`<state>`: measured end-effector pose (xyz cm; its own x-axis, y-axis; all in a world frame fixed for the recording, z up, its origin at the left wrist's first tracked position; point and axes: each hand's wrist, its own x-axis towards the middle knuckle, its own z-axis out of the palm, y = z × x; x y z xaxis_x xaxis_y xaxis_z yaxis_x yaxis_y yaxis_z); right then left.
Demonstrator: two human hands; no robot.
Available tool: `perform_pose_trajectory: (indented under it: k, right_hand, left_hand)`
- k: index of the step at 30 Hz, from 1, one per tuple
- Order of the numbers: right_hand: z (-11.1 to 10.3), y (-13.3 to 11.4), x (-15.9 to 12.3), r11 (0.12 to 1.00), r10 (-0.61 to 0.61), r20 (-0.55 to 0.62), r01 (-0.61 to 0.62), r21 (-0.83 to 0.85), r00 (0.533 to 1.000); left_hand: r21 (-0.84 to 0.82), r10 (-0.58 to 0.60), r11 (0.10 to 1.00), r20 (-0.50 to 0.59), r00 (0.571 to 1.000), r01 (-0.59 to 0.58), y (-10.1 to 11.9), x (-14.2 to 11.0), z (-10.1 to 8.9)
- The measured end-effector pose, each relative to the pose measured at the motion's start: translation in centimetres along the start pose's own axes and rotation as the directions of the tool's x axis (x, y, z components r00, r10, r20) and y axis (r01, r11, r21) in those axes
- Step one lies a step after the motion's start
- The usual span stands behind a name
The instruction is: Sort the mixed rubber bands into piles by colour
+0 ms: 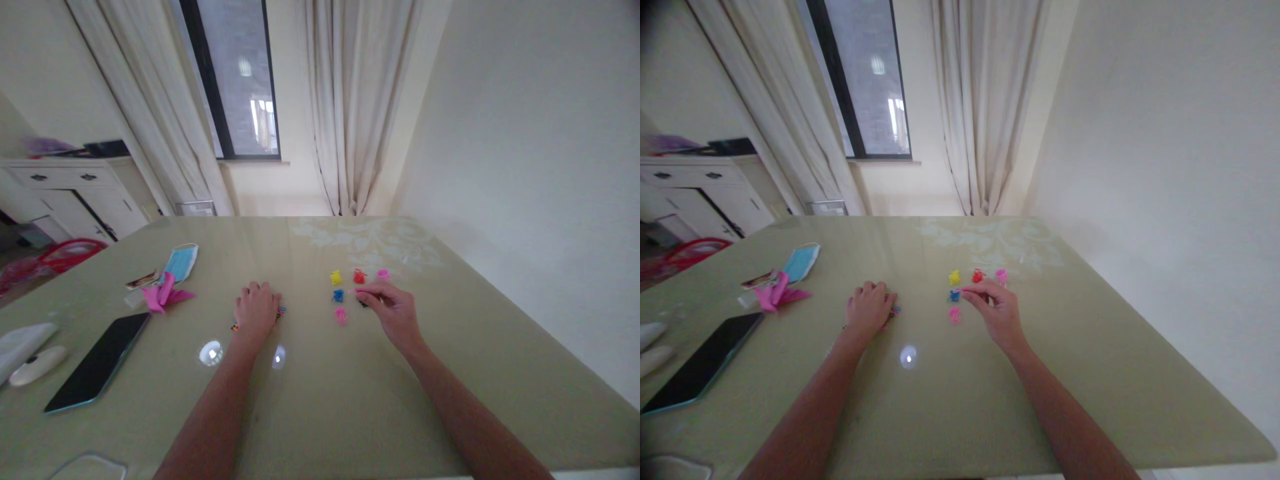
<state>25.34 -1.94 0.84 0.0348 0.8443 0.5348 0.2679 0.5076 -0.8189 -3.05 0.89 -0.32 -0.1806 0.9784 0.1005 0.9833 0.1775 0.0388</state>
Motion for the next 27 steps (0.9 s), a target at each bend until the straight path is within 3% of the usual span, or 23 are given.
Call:
perform_pose_trajectory:
  k: [5, 11, 17, 27]
  right_hand:
    - [0.1, 2.1, 0.4, 0.984, -0.001, 0.154, 0.029, -0.178, 0.988]
    - [0.4, 3.5, 0.1, 0.935, 0.051, 0.354, 0.081, -0.346, 0.934]
    - [0.5, 4.1, -0.1, 0.923, 0.093, 0.383, 0.064, -0.378, 0.919]
    - [0.8, 4.4, -0.2, 0.928, 0.108, 0.409, 0.056, -0.368, 0.906]
  left_hand:
    - [-0.019, 0.073, 0.997, 0.007, 0.997, -0.073, 0.1, 0.7, 0.4]
    - [-0.051, 0.095, 0.994, -0.037, 0.995, -0.097, 0.2, 0.7, 0.4]
    - [-0.097, 0.126, 0.986, -0.12, 0.985, -0.138, 0.0, 0.9, 0.7]
    - [-0.145, 0.15, 0.975, -0.147, 0.978, -0.171, -0.4, 1.8, 1.5]
